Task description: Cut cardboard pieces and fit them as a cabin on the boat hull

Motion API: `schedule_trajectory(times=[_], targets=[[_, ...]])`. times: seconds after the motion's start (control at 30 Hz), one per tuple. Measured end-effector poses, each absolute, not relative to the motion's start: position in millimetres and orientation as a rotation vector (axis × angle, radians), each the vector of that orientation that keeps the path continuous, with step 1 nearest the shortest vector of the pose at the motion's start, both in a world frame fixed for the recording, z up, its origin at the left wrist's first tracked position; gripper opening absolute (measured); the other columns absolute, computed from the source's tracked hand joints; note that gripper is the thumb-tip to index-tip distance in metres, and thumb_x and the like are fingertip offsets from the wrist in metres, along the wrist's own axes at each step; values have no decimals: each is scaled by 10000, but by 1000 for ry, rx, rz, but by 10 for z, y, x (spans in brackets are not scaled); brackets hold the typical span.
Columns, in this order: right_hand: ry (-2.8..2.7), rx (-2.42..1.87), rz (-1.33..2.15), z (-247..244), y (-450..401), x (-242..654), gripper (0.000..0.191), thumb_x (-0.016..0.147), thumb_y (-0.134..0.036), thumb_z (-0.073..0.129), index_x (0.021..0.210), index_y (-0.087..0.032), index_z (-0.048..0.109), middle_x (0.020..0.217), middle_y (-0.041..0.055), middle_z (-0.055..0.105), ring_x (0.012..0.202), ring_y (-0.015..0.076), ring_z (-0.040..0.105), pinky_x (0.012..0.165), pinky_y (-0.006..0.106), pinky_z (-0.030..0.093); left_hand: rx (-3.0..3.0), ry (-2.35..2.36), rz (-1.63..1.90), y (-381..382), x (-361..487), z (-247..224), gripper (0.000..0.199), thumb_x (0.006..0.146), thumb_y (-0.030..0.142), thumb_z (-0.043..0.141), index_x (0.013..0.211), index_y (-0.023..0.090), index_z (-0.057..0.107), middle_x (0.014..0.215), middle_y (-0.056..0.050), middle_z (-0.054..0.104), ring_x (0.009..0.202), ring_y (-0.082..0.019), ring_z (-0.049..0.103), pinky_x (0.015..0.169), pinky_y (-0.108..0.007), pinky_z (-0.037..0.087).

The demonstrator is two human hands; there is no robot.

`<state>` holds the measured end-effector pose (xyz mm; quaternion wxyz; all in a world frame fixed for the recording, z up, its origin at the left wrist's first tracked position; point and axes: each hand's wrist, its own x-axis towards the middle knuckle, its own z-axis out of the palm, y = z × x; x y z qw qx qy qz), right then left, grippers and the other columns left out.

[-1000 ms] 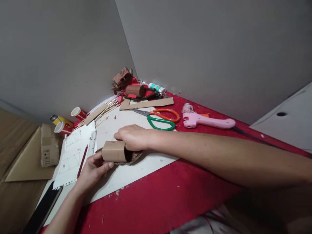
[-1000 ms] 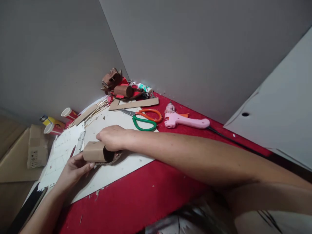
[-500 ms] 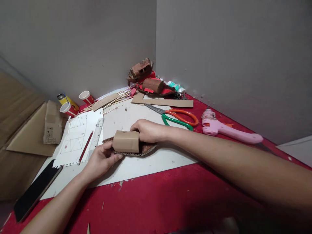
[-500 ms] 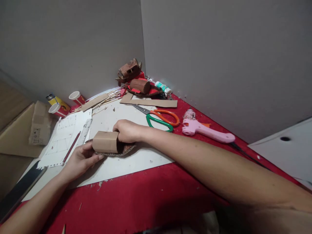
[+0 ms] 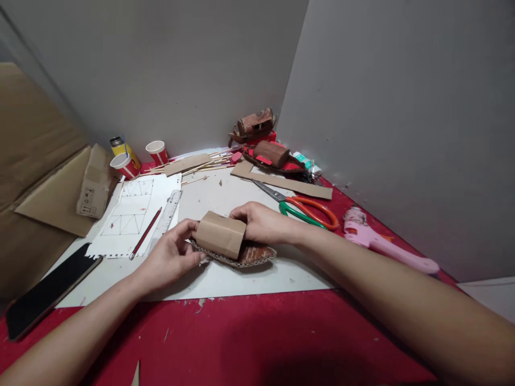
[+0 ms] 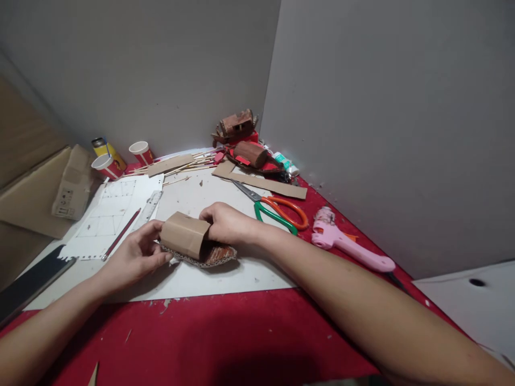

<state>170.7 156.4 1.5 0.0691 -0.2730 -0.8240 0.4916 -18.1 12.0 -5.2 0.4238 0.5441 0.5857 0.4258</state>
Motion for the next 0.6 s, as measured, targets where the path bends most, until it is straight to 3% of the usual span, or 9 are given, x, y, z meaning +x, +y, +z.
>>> schedule_trajectory(times=[0.27, 0.47, 0.6], targets=[[-2354, -726, 1597, -26, 1533, 1710, 150, 697, -241, 624, 791, -134, 673, 760, 22, 684, 716, 169, 610, 712, 281, 473, 1653, 1598, 1141, -29, -75, -115, 637, 762, 89, 640, 1362, 225, 476, 896, -25, 637, 510, -94, 532, 500, -245, 436], [-2373, -714, 1599, -66, 1545, 1710, 167, 672, -261, 632, 786, -154, 688, 769, 9, 677, 744, 173, 603, 740, 282, 463, 1648, 1638, 1204, -89, 29, -250, 641, 766, 88, 606, 1380, 192, 454, 635, 54, 540, 487, -112, 489, 488, -252, 393], [-2378, -754, 1582, -122, 1559, 1699, 163, 667, -292, 624, 753, -157, 660, 703, -2, 638, 682, 160, 574, 687, 276, 454, 1593, 1654, 1150, -41, 1, -291, 598, 777, 95, 574, 1349, 200, 434, 786, 24, 600, 514, -88, 476, 515, -253, 403]])
